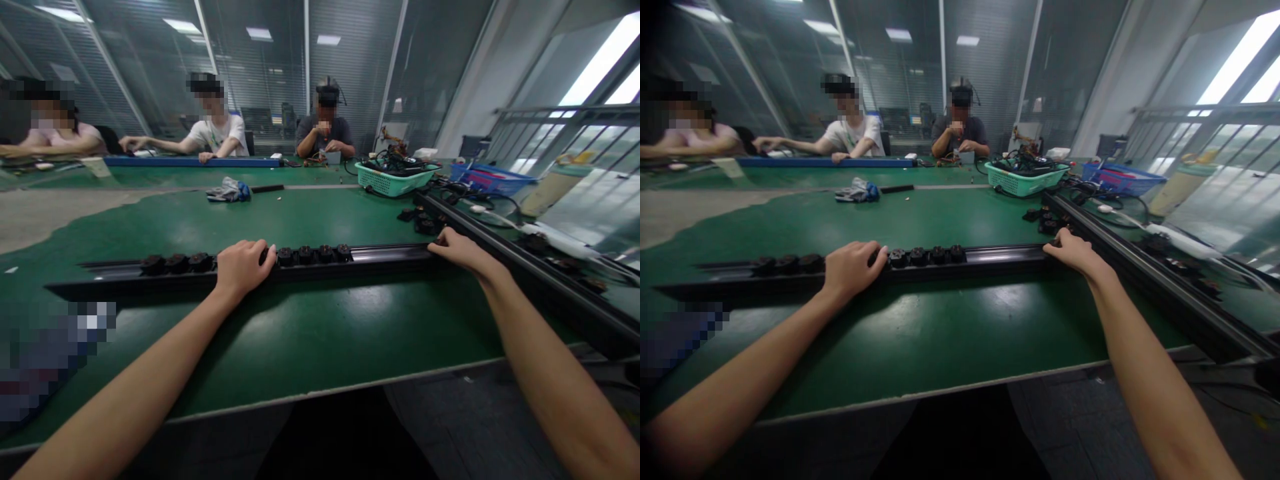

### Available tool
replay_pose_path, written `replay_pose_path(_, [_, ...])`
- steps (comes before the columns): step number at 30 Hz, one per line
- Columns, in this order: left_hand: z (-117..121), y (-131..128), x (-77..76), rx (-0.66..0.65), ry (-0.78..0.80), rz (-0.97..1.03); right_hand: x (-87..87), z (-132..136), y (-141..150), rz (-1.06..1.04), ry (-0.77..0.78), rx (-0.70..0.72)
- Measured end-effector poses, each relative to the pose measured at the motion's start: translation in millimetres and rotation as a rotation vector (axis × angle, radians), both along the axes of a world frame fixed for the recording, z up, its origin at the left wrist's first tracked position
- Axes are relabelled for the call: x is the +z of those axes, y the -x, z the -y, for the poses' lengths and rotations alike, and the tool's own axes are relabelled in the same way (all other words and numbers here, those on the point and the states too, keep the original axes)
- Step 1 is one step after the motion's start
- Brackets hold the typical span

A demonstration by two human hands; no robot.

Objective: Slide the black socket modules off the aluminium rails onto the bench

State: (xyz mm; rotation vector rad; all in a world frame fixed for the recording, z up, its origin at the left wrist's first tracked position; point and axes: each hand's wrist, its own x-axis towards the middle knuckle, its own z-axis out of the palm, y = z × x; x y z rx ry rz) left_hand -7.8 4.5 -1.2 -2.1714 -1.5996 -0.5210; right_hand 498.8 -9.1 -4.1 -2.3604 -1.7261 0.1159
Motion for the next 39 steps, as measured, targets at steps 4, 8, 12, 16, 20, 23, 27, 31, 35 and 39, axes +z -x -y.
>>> replay_pose_path(4, [1.0, -1.1, 0.5, 0.005, -0.008, -0.011, -12.0, 5.3, 0.1, -0.021, -0.093, -0.032])
replay_pose_path(8, [2.0, -2.2, 1.5, 0.007, -0.007, -0.022, -19.7, 5.0, -1.1, -0.034, -0.167, -0.041])
replay_pose_path(12, [1.7, -1.8, 1.7, 0.005, -0.001, -0.039, -23.5, 5.9, -0.3, -0.060, -0.241, -0.040])
replay_pose_path(16, [0.9, -1.0, 1.0, 0.003, 0.002, -0.045, -25.3, 7.5, 0.4, -0.092, -0.287, -0.029])
replay_pose_path(20, [0.6, -0.9, -0.6, 0.008, -0.010, -0.025, -25.8, 7.9, 1.0, -0.095, -0.301, -0.042])
replay_pose_path(23, [0.4, -0.7, -1.3, 0.006, -0.016, -0.015, -24.6, 8.4, 2.3, -0.094, -0.304, -0.039])
replay_pose_path(27, [0.5, -0.4, -0.3, 0.002, -0.010, -0.010, -21.2, 10.6, 4.7, -0.095, -0.291, -0.028])
replay_pose_path(31, [0.9, -0.5, 1.4, 0.014, 0.008, -0.022, -18.4, 12.8, 6.9, -0.091, -0.294, -0.022])
replay_pose_path(35, [0.5, -0.5, 1.2, 0.006, 0.001, -0.023, -18.4, 12.9, 7.2, -0.080, -0.303, -0.019])
replay_pose_path(39, [-0.6, -0.8, -0.1, 0.016, -0.008, -0.023, -20.6, 10.7, 4.5, -0.077, -0.318, -0.039])
